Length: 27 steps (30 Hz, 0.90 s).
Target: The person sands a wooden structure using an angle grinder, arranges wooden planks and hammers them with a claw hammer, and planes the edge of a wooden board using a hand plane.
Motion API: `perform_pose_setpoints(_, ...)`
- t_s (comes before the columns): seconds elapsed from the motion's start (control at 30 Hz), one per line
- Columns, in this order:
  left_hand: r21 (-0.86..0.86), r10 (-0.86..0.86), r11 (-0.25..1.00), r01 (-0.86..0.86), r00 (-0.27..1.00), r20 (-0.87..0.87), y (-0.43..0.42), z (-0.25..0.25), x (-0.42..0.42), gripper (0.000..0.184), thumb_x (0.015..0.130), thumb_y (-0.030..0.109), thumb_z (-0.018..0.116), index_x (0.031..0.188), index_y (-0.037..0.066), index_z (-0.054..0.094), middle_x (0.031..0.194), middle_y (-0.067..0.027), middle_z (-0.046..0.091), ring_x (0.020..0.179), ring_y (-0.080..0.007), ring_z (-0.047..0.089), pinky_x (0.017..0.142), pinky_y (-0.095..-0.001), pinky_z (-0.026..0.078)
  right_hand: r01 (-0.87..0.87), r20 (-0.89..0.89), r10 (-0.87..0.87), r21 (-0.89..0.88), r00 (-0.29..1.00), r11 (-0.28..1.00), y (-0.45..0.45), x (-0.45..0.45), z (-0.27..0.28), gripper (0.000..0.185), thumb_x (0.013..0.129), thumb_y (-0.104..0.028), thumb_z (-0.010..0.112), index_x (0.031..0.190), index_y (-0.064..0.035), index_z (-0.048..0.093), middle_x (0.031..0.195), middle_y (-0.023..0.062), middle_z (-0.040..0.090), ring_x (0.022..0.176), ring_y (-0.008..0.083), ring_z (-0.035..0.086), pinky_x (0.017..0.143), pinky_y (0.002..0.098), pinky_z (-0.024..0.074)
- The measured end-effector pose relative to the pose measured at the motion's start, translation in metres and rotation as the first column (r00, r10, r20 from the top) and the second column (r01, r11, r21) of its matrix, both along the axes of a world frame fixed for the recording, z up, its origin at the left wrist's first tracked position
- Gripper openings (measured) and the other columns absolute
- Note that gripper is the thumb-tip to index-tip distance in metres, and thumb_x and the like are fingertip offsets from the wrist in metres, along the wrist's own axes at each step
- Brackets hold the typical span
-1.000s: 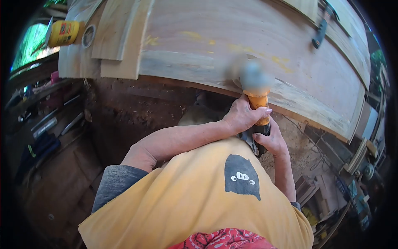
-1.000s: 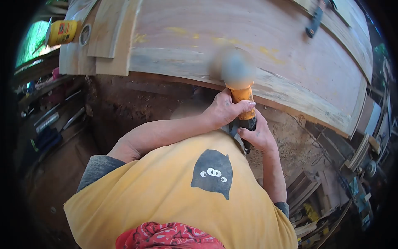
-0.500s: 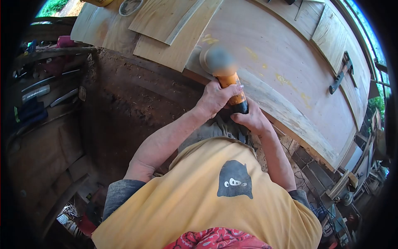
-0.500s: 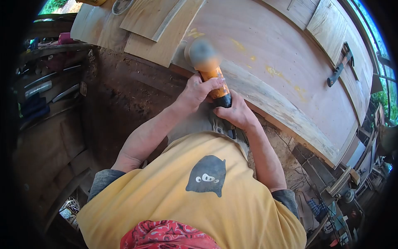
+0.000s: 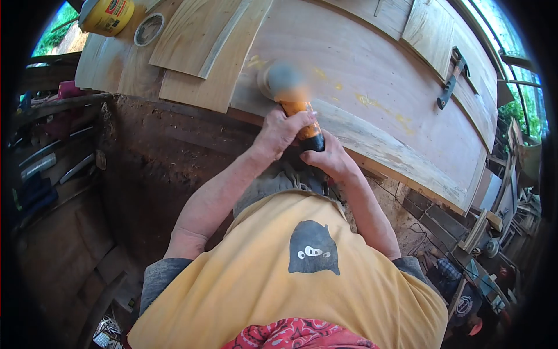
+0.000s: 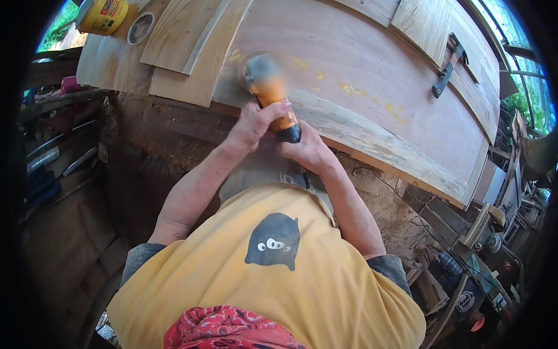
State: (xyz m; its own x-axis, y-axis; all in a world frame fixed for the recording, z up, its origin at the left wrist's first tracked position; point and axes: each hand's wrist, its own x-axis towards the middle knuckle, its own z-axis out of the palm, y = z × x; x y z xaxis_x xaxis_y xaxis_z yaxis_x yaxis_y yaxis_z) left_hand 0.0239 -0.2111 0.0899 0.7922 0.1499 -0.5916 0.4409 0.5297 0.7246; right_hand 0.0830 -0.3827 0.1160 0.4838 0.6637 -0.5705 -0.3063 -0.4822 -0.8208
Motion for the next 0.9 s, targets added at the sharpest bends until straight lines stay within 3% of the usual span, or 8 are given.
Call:
perform_pose_setpoints(0.2, 0.181, -0.214, 0.960, 0.214, 0.977, -0.021, -0.078, 0.007, 0.025, 0.043, 0.092, 0.030, 0.080, 0.120, 0.002, 0.065, 0.100, -0.0057, 0.070, 0.086, -0.0119, 0.068, 0.075, -0.0294, 0.058, 0.211, -0.158, -0.207, 0.006, 0.965, 0.977, -0.087, -0.007, 0.000, 0.059, 0.074, -0.022, 0.076, 0.126, 0.0010, 0.060, 0.109, 0.0029, 0.066, 0.097, 0.0138, 0.063, 0.088, 0.0306, 0.0525)
perform_pose_setpoints(0.23, 0.139, -0.208, 0.971, 0.196, 0.975, 0.079, -0.093, 0.001, 0.030, 0.042, 0.092, 0.029, 0.079, 0.120, 0.001, 0.064, 0.100, -0.0057, 0.069, 0.090, -0.0124, 0.067, 0.078, -0.0308, 0.057, 0.248, -0.152, -0.242, 0.017, 0.958, 0.969, -0.098, -0.007, 0.004, 0.061, 0.075, -0.022, 0.077, 0.128, 0.0014, 0.059, 0.111, 0.0029, 0.066, 0.098, 0.0138, 0.063, 0.088, 0.0303, 0.0526)
perform_pose_setpoints(0.33, 0.141, -0.287, 0.951, 0.275, 0.955, 0.075, -0.127, 0.001, 0.040, 0.042, 0.091, 0.026, 0.080, 0.121, 0.001, 0.063, 0.102, -0.0059, 0.070, 0.091, -0.0135, 0.067, 0.083, -0.0327, 0.057, 0.392, -0.197, -0.365, 0.125, 0.910, 0.911, -0.134, -0.017, 0.003, 0.067, 0.074, -0.025, 0.079, 0.133, 0.0005, 0.058, 0.113, 0.0035, 0.066, 0.103, 0.0134, 0.062, 0.094, 0.0314, 0.0508)
perform_pose_setpoints(0.4, 0.035, -0.322, 0.947, 0.320, 0.941, 0.107, -0.155, -0.007, 0.050, 0.044, 0.091, 0.024, 0.080, 0.124, 0.000, 0.062, 0.106, -0.0071, 0.070, 0.093, -0.0148, 0.068, 0.085, -0.0337, 0.057, 0.400, -0.122, -0.388, 0.088, 0.913, 0.912, -0.166, -0.020, -0.010, 0.068, 0.076, -0.024, 0.079, 0.135, -0.0004, 0.056, 0.115, 0.0029, 0.065, 0.105, 0.0133, 0.061, 0.095, 0.0313, 0.0503)
perform_pose_setpoints(0.47, -0.007, -0.351, 0.935, 0.355, 0.928, 0.121, -0.185, -0.007, 0.059, 0.048, 0.091, 0.024, 0.080, 0.128, 0.000, 0.060, 0.112, -0.0085, 0.069, 0.097, -0.0158, 0.068, 0.088, -0.0338, 0.057, 0.382, -0.025, -0.386, -0.093, 0.922, 0.919, -0.182, -0.017, 0.010, 0.067, 0.077, -0.023, 0.078, 0.136, -0.0009, 0.056, 0.116, 0.0026, 0.065, 0.105, 0.0135, 0.060, 0.095, 0.0315, 0.0504)
perform_pose_setpoints(0.7, -0.014, -0.635, 0.768, 0.640, 0.764, 0.115, -0.321, -0.006, 0.102, 0.059, 0.090, 0.026, 0.082, 0.135, -0.002, 0.056, 0.117, -0.0100, 0.067, 0.104, -0.0163, 0.066, 0.094, -0.0343, 0.054, 0.711, -0.032, -0.712, -0.044, 0.701, 0.702, -0.294, -0.022, 0.037, 0.062, 0.076, -0.022, 0.076, 0.132, -0.0016, 0.058, 0.111, 0.0021, 0.064, 0.101, 0.0125, 0.059, 0.091, 0.0308, 0.0508)
perform_pose_setpoints(0.77, -0.049, -0.656, 0.738, 0.673, 0.733, 0.181, -0.369, -0.004, 0.118, 0.060, 0.090, 0.027, 0.082, 0.134, -0.003, 0.056, 0.116, -0.0099, 0.067, 0.104, -0.0157, 0.065, 0.093, -0.0339, 0.054, 0.762, 0.003, -0.770, -0.138, 0.639, 0.632, -0.327, -0.012, 0.053, 0.060, 0.076, -0.022, 0.076, 0.130, -0.0019, 0.058, 0.108, 0.0013, 0.064, 0.098, 0.0118, 0.060, 0.087, 0.0302, 0.0512)
perform_pose_setpoints(0.9, -0.064, -0.709, 0.676, 0.734, 0.671, 0.218, -0.464, -0.010, 0.150, 0.066, 0.086, 0.031, 0.084, 0.134, -0.004, 0.056, 0.117, -0.0128, 0.069, 0.104, -0.0187, 0.067, 0.090, -0.0365, 0.056, 0.857, 0.010, -0.857, -0.045, 0.515, 0.514, -0.416, -0.009, 0.037, 0.052, 0.083, -0.026, 0.080, 0.128, -0.0022, 0.066, 0.114, 0.0024, 0.071, 0.102, 0.0102, 0.065, 0.090, 0.0296, 0.0538)
